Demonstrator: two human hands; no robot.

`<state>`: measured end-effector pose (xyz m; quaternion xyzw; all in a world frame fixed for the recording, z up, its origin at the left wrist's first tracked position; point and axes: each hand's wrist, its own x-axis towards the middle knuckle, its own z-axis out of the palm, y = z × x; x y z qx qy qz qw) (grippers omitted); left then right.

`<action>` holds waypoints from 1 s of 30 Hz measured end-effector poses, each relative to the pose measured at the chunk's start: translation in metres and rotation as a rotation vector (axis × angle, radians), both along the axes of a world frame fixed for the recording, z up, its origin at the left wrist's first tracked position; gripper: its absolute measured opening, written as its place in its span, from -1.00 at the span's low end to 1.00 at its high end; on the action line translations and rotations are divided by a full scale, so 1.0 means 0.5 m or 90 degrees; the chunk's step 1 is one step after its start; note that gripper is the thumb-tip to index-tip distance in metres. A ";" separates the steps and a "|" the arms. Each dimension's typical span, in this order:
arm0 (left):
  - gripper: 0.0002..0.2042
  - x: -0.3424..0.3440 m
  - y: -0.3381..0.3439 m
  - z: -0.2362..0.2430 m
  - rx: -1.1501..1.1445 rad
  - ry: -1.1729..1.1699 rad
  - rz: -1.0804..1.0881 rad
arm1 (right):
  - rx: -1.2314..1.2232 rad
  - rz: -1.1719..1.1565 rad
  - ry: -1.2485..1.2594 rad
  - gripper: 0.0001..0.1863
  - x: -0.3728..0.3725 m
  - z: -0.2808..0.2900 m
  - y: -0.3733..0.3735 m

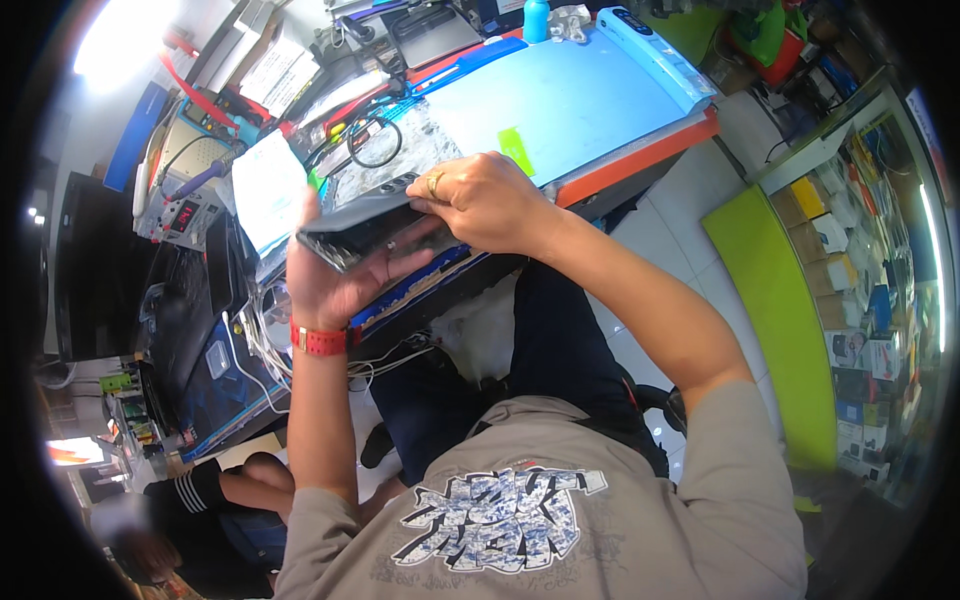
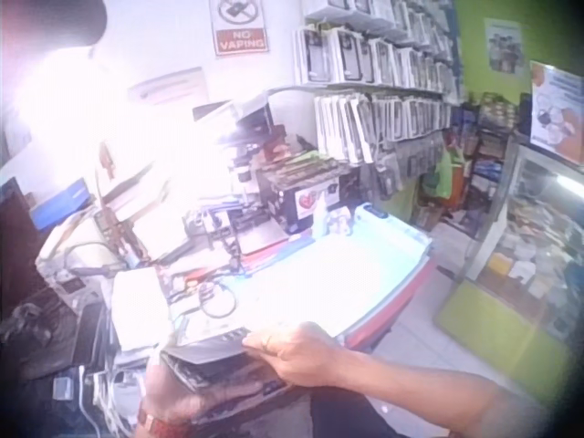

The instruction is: The person pries the back cover off a mobile phone using a small green tool, removes the internal components, and uses a screwdriver to unscrew several small screws from the device frame.

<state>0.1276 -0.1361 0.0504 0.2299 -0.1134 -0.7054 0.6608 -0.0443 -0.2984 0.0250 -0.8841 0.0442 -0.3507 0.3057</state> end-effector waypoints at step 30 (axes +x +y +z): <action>-0.45 -0.046 -0.032 -0.092 -0.005 -0.371 0.533 | -0.112 -0.252 0.223 -0.55 -0.030 0.050 -0.062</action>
